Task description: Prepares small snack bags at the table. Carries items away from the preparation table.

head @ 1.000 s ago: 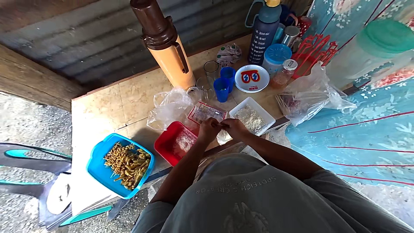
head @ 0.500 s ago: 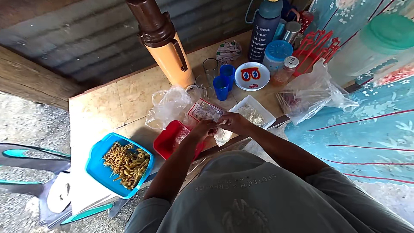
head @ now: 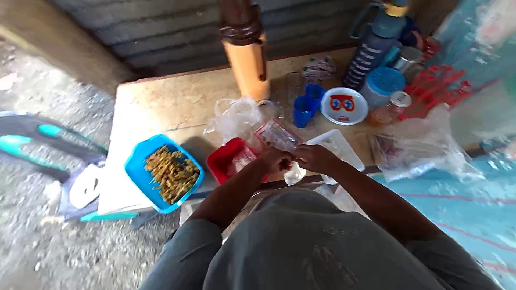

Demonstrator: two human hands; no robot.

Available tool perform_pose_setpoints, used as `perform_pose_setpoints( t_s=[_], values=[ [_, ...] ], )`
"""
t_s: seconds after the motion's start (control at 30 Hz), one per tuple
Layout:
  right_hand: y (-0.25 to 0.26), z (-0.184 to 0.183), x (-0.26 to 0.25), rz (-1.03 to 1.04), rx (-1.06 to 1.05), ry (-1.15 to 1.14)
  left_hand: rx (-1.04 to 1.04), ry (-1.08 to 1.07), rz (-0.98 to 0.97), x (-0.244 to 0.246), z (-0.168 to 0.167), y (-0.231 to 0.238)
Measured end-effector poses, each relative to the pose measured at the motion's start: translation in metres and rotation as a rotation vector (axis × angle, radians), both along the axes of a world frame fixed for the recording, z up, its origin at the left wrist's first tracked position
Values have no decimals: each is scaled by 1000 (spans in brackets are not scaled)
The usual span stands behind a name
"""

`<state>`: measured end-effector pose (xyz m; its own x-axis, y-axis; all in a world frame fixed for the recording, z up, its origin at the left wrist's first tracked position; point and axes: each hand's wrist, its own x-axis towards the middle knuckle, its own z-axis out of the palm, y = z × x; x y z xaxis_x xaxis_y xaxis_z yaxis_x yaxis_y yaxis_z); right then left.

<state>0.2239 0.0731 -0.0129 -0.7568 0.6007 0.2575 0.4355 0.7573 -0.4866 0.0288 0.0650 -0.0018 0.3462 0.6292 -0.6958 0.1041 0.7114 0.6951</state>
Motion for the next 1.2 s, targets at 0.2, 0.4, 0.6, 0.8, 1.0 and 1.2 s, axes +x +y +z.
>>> perform_pose_setpoints(
  t_s=[0.2,0.4,0.6,0.8,1.0,1.2],
  values=[
    [18,-3,0,143,24,-44,-58,-91,67,2,-5,-9],
    [33,-7,-3,239,-121,-50,127,-18,132,5,-17,-24],
    [35,-7,-12,60,-253,-27,546,443,239,17,-17,-36],
    [30,-6,-11,46,-215,-52,591,561,264,29,-9,-41],
    [32,-8,-2,123,-228,31,706,626,66,24,-2,-37],
    [37,-7,0,49,-440,84,687,506,-48,23,-10,-29]
  ],
)
